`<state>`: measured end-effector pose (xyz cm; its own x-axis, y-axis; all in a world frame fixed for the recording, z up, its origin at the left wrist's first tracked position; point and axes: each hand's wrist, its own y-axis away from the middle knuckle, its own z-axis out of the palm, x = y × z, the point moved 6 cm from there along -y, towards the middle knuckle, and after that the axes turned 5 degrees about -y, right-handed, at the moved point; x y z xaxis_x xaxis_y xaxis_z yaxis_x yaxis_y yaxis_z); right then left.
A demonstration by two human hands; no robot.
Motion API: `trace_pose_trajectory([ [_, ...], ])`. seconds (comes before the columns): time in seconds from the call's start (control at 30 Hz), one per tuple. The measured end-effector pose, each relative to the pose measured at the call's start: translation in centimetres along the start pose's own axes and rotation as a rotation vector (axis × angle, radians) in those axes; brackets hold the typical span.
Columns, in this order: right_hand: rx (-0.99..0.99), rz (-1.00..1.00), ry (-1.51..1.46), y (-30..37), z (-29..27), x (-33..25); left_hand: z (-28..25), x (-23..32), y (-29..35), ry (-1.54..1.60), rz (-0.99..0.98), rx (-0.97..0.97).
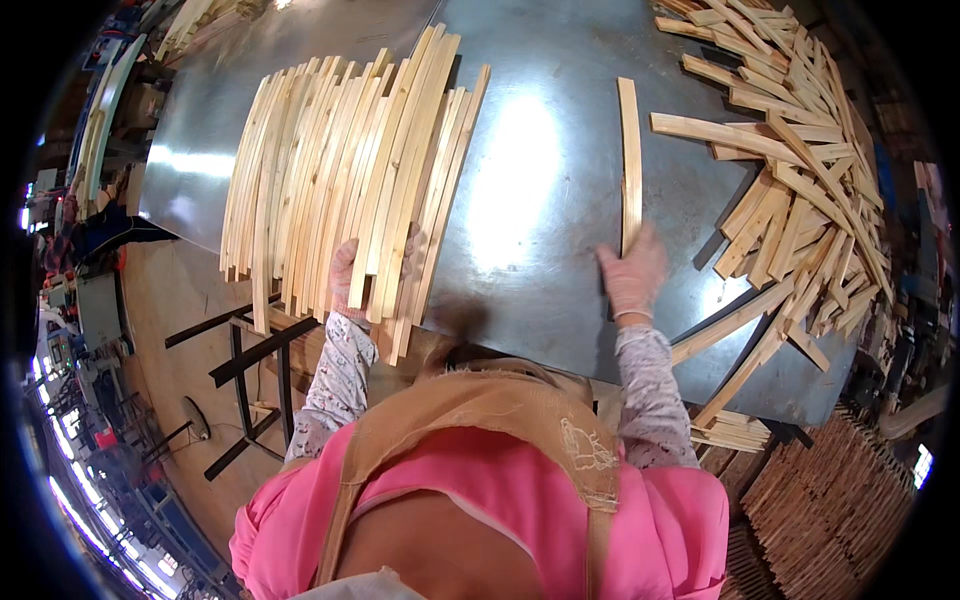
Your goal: The person sorts wooden strips on a metal table, picking them up from a disorganized pile and arranging them into a neat stack. The person handles the strips by hand, aligning them and moving them to a designated area on the table.
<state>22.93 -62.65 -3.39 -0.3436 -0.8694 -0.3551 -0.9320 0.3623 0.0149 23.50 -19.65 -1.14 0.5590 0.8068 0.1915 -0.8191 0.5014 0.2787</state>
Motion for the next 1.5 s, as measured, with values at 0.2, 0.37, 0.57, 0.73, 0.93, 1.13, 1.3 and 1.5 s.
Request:
trace_pose_trajectory([
  [0.2,-0.407,0.181,-0.474,3.4,5.4,-5.1,0.0,-1.1,-0.5,0.102,0.046,0.002],
  [0.37,-0.688,-0.596,-0.285,9.5,10.8,-20.9,-3.3,-1.2,0.1,0.086,0.027,0.041],
  [0.57,-0.882,0.027,-1.216,4.0,8.3,-21.8,-8.2,-1.5,0.9,-0.044,0.155,0.288],
  [0.73,-0.833,0.172,-1.396,3.7,8.0,-26.7,-1.4,0.4,-0.8,-0.476,0.294,0.328],
  [0.93,-0.641,0.064,-1.290,5.7,11.3,-27.0,-0.1,2.6,0.4,-1.376,0.129,0.711],
  [1.13,-0.737,0.113,-1.553,5.8,12.5,-26.4,-0.2,2.3,1.6,-0.780,0.120,0.492],
  [1.3,-0.857,0.169,-1.394,5.4,13.5,-24.1,-5.4,2.4,2.3,-0.433,0.057,0.330],
  [1.5,-0.771,0.224,-1.436,4.6,10.5,-24.2,-0.8,3.3,1.4,-0.808,0.044,0.455],
])
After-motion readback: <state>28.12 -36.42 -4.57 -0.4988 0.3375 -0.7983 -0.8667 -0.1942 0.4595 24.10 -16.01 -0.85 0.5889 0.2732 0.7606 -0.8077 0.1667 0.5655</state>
